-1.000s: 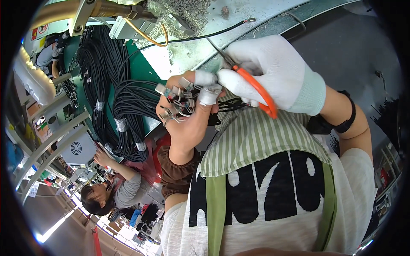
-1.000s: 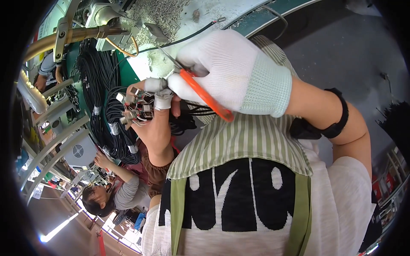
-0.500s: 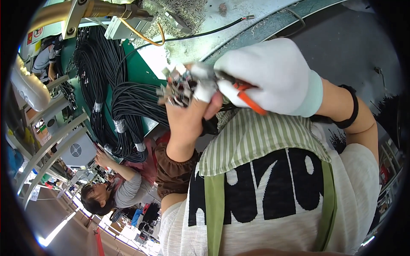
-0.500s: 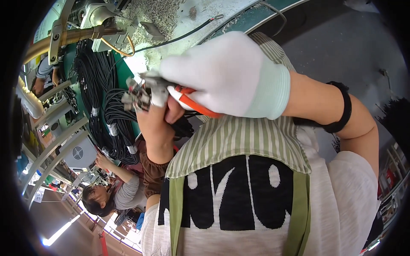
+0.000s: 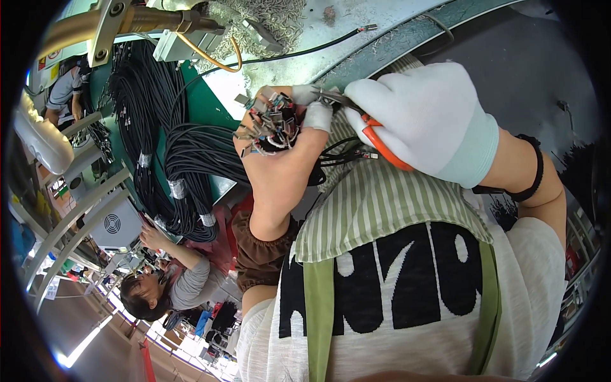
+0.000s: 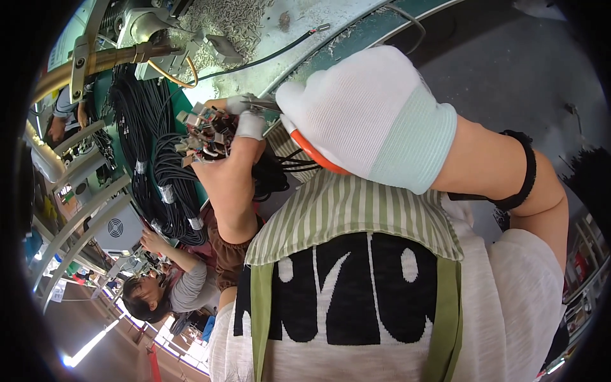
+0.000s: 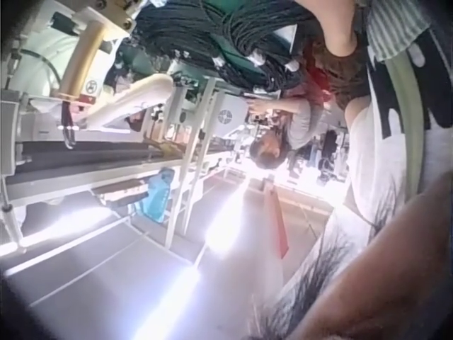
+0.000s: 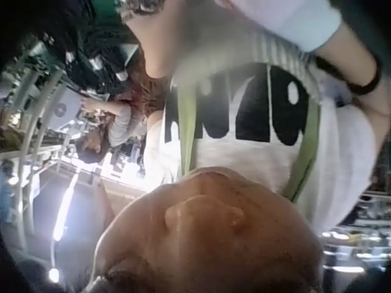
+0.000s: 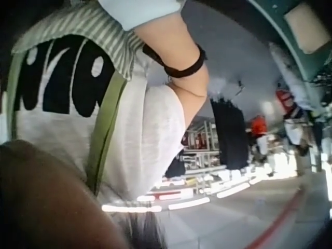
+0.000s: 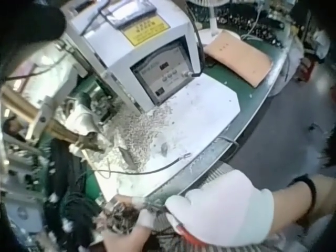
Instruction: The person uses shears to trim the ends of wires on a bundle of cables, then positions the wires into a machine to be processed. They repeat this by picking up bundles, trimming the wire ends, and setting them back down.
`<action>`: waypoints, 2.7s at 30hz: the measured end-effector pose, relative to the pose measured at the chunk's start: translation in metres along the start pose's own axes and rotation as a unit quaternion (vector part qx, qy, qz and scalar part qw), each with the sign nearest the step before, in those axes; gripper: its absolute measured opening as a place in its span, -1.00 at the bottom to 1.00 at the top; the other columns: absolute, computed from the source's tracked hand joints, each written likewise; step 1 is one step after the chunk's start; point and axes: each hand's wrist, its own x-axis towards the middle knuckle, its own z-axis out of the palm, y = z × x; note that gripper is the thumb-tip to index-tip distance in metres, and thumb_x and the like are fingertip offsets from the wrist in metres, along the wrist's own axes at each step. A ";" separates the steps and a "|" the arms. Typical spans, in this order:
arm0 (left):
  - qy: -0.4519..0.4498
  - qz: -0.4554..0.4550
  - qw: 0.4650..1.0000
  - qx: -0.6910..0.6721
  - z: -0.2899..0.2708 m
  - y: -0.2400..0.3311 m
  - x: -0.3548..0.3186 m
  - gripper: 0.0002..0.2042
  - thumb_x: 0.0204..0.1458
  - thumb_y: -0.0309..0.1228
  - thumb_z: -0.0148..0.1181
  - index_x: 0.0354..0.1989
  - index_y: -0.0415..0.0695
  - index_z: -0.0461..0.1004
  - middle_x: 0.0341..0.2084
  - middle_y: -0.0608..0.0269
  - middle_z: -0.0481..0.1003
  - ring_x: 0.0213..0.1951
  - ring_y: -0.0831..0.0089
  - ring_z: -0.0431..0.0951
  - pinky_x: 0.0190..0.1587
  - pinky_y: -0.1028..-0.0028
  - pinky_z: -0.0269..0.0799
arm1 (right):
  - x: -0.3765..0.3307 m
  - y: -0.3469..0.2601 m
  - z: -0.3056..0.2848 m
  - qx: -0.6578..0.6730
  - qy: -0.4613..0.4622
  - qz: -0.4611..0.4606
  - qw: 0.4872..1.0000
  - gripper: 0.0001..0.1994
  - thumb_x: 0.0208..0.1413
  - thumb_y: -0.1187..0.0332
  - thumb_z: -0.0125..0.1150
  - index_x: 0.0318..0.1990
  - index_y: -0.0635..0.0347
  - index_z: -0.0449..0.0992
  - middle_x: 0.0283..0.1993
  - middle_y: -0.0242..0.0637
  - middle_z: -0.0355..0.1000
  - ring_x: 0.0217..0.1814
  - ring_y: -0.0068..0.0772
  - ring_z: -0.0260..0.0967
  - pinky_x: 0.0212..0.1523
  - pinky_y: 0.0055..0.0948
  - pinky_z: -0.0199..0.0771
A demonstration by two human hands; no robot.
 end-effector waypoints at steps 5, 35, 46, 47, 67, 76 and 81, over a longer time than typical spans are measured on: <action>0.048 0.125 0.991 -0.023 0.011 -0.005 -0.002 -0.82 -0.09 -0.61 0.27 -0.28 -0.25 0.45 -0.45 0.36 0.48 -0.40 0.71 0.42 -0.29 0.66 0.34 | 0.001 0.002 0.003 0.253 -0.024 0.052 0.966 -0.87 -0.06 0.37 0.28 -0.42 0.19 0.47 -0.64 -0.21 0.31 -0.63 -0.18 0.32 -0.61 -0.35 0.27; -0.092 -0.182 0.887 -0.413 -0.052 -0.046 0.042 -0.85 0.06 -0.59 0.12 -0.22 -0.15 0.34 -0.50 0.39 0.31 -0.55 0.58 0.21 -0.51 0.57 0.14 | 0.036 0.035 0.023 0.255 0.095 0.026 0.962 -0.74 0.10 0.22 0.16 -0.46 0.24 0.41 -0.70 -0.39 0.30 -0.71 -0.46 0.27 -0.62 -0.50 0.26; -0.120 -0.097 0.940 -0.304 -0.055 -0.040 0.086 -0.76 -0.02 -0.39 0.33 -0.27 -0.19 0.40 -0.50 0.32 0.40 -0.50 0.52 0.35 -0.44 0.53 0.32 | 0.110 0.047 0.042 0.603 -0.146 0.156 0.768 -0.80 0.12 0.36 0.11 -0.48 0.28 0.42 -0.61 -0.18 0.35 -0.60 -0.29 0.34 -0.57 -0.39 0.30; -0.116 -0.097 0.953 -0.262 -0.057 -0.037 0.087 -0.74 -0.05 -0.37 0.36 -0.28 -0.19 0.41 -0.50 0.32 0.41 -0.49 0.52 0.37 -0.43 0.53 0.34 | 0.109 0.043 0.038 0.728 -0.195 0.244 0.610 -0.79 0.13 0.36 0.12 -0.49 0.29 0.42 -0.61 -0.20 0.35 -0.60 -0.34 0.34 -0.59 -0.41 0.29; 0.010 0.051 0.999 0.004 -0.042 -0.025 0.072 -0.68 -0.14 -0.38 0.43 -0.29 -0.22 0.43 -0.46 0.37 0.46 -0.47 0.63 0.41 -0.40 0.60 0.37 | 0.103 0.054 0.052 0.290 0.083 -0.241 0.922 -0.83 0.01 0.33 0.17 -0.52 0.20 0.42 -0.65 -0.25 0.36 -0.65 -0.33 0.37 -0.61 -0.42 0.33; -0.012 0.039 0.999 -0.033 -0.041 -0.024 0.075 -0.70 -0.14 -0.38 0.43 -0.32 -0.23 0.44 -0.49 0.37 0.46 -0.47 0.63 0.42 -0.40 0.61 0.38 | 0.103 0.050 0.047 0.428 -0.060 -0.111 0.895 -0.88 -0.03 0.36 0.17 -0.53 0.14 0.40 -0.66 -0.24 0.33 -0.66 -0.25 0.35 -0.61 -0.39 0.32; -0.062 0.017 0.995 -0.075 -0.046 -0.028 0.076 -0.80 -0.03 -0.42 0.32 -0.35 -0.26 0.44 -0.52 0.31 0.46 -0.49 0.58 0.43 -0.42 0.58 0.38 | 0.099 0.041 0.031 0.229 -0.023 -0.110 0.967 -0.86 0.03 0.38 0.15 -0.52 0.17 0.41 -0.66 -0.24 0.32 -0.63 -0.25 0.37 -0.58 -0.38 0.35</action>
